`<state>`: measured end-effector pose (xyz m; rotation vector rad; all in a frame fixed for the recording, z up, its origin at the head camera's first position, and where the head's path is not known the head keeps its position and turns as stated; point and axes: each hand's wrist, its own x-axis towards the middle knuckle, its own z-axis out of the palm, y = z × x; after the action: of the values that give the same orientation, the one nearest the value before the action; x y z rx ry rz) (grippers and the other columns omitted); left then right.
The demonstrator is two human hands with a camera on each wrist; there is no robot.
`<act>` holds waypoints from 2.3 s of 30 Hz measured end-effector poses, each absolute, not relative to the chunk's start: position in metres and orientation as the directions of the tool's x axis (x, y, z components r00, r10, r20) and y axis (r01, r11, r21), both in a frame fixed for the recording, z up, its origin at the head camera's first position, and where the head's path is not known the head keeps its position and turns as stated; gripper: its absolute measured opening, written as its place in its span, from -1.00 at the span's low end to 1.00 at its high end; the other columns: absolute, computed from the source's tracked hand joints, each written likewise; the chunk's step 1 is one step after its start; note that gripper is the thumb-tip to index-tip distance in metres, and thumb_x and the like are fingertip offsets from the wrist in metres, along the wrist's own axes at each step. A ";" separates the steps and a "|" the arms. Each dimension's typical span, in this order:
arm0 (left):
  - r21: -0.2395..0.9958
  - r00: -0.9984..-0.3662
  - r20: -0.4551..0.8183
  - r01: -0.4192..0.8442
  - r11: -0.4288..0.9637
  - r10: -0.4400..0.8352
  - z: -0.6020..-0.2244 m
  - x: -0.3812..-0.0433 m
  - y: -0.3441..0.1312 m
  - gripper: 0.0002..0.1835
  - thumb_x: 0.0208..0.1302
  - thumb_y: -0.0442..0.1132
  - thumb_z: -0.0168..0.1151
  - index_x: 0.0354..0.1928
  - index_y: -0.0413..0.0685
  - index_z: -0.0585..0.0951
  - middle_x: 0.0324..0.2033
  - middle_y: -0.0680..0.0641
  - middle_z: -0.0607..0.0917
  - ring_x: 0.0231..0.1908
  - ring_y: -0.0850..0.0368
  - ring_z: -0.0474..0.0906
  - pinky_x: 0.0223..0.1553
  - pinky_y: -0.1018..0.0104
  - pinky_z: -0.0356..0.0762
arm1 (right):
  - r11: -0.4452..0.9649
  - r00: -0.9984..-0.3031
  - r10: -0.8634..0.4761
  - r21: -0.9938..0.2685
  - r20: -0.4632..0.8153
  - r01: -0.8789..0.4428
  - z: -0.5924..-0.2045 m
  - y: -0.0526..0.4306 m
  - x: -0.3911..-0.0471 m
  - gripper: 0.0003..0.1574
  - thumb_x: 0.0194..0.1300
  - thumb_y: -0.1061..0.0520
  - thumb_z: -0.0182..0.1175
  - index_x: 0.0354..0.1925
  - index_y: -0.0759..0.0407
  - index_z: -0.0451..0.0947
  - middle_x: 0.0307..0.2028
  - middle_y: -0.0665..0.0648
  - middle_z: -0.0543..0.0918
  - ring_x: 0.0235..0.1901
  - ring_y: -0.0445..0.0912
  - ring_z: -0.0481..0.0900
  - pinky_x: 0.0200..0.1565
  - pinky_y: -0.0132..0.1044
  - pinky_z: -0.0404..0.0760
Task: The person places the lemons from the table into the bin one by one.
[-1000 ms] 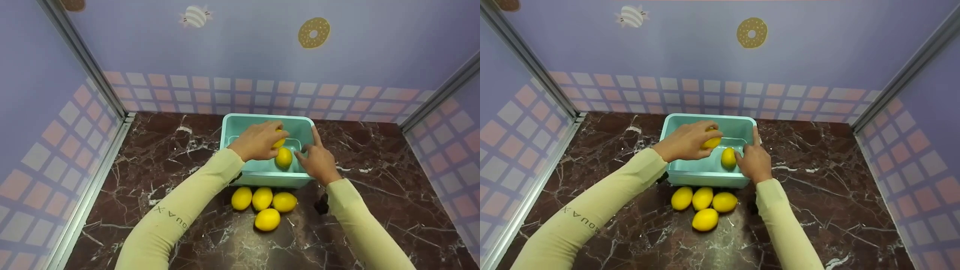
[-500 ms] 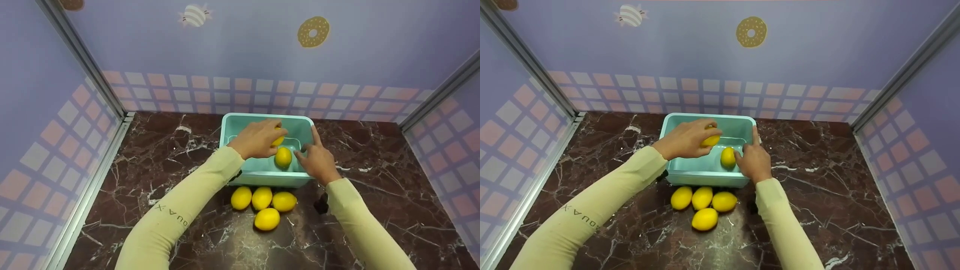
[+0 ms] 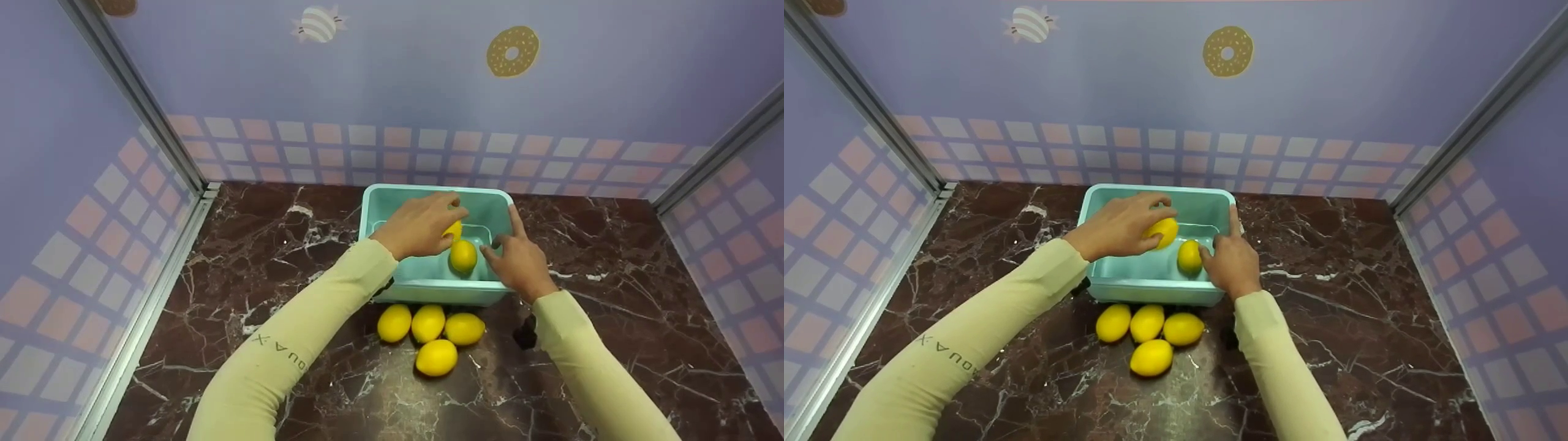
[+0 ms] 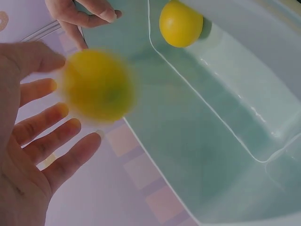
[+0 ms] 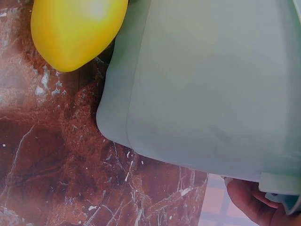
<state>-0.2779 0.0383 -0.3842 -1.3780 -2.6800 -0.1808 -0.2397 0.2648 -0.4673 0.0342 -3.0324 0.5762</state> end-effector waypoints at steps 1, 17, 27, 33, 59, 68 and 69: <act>0.047 -0.576 0.170 0.815 0.578 0.799 -0.384 -0.278 0.038 -0.58 0.32 -0.16 0.11 0.22 0.07 0.50 0.15 -0.07 0.50 0.05 0.05 0.50 -0.23 0.21 0.63 | 0.930 -0.998 -0.010 -0.365 0.060 -0.032 -0.467 0.265 -0.240 -0.48 0.34 -0.15 0.13 -0.10 0.29 0.64 0.55 0.14 -0.17 -0.35 0.16 0.64 -0.25 0.08 0.56; 0.047 -0.587 0.164 0.808 0.588 0.793 -0.383 -0.273 0.034 -0.65 0.35 -0.15 0.08 0.15 0.05 0.53 0.11 -0.02 0.52 0.01 0.09 0.51 -0.24 0.22 0.64 | 0.931 -0.998 -0.012 -0.364 0.064 -0.035 -0.467 0.264 -0.238 -0.50 0.34 -0.16 0.13 -0.15 0.25 0.64 0.55 0.16 -0.18 -0.39 0.14 0.62 -0.29 0.05 0.54; 0.024 -0.585 0.158 0.808 0.589 0.796 -0.384 -0.270 0.030 -0.65 0.36 -0.15 0.08 0.17 0.07 0.52 0.11 -0.03 0.52 -0.01 0.08 0.53 -0.26 0.23 0.64 | 0.936 -0.999 -0.012 -0.351 0.053 -0.030 -0.466 0.264 -0.239 -0.48 0.35 -0.17 0.12 -0.11 0.26 0.64 0.55 0.17 -0.19 -0.43 0.12 0.61 -0.33 0.05 0.54; 0.017 -0.571 0.170 0.816 0.577 0.803 -0.384 -0.266 0.026 -0.63 0.36 -0.12 0.10 0.19 0.07 0.52 0.08 -0.03 0.53 -0.03 0.09 0.54 -0.27 0.24 0.64 | 0.933 -0.999 0.003 -0.359 0.049 -0.015 -0.466 0.264 -0.239 -0.49 0.34 -0.17 0.13 -0.11 0.24 0.64 0.55 0.15 -0.18 -0.40 0.14 0.62 -0.31 0.05 0.54; -0.025 -0.505 0.195 0.855 0.519 0.841 -0.386 -0.252 0.020 -0.61 0.35 -0.06 0.12 0.18 0.07 0.51 0.14 -0.04 0.54 -0.03 0.09 0.56 -0.32 0.25 0.65 | 0.931 -0.999 -0.007 -0.364 0.046 -0.023 -0.465 0.263 -0.239 -0.49 0.35 -0.18 0.12 -0.12 0.23 0.64 0.55 0.15 -0.21 -0.42 0.11 0.62 -0.31 0.02 0.54; -0.019 -0.491 0.178 0.865 0.502 0.853 -0.385 -0.245 0.020 -0.59 0.37 -0.04 0.10 0.22 0.08 0.48 0.16 -0.04 0.53 0.00 0.10 0.57 -0.27 0.27 0.65 | 0.932 -0.998 -0.015 -0.361 0.056 -0.034 -0.464 0.264 -0.239 -0.48 0.35 -0.18 0.11 -0.12 0.25 0.64 0.55 0.16 -0.20 -0.45 0.10 0.60 -0.35 0.01 0.53; -0.016 -0.490 0.181 0.866 0.500 0.853 -0.385 -0.244 0.020 -0.59 0.37 -0.05 0.11 0.21 0.08 0.48 0.16 -0.04 0.54 0.00 0.10 0.57 -0.26 0.27 0.65 | 0.932 -0.998 -0.015 -0.360 0.058 -0.035 -0.465 0.264 -0.239 -0.47 0.35 -0.18 0.11 -0.12 0.25 0.64 0.55 0.16 -0.19 -0.45 0.10 0.61 -0.35 0.01 0.53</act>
<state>-0.2441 0.0199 -0.3849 -1.4885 -2.5746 -0.1157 -0.2387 0.2635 -0.4645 0.0397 -3.0343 0.5677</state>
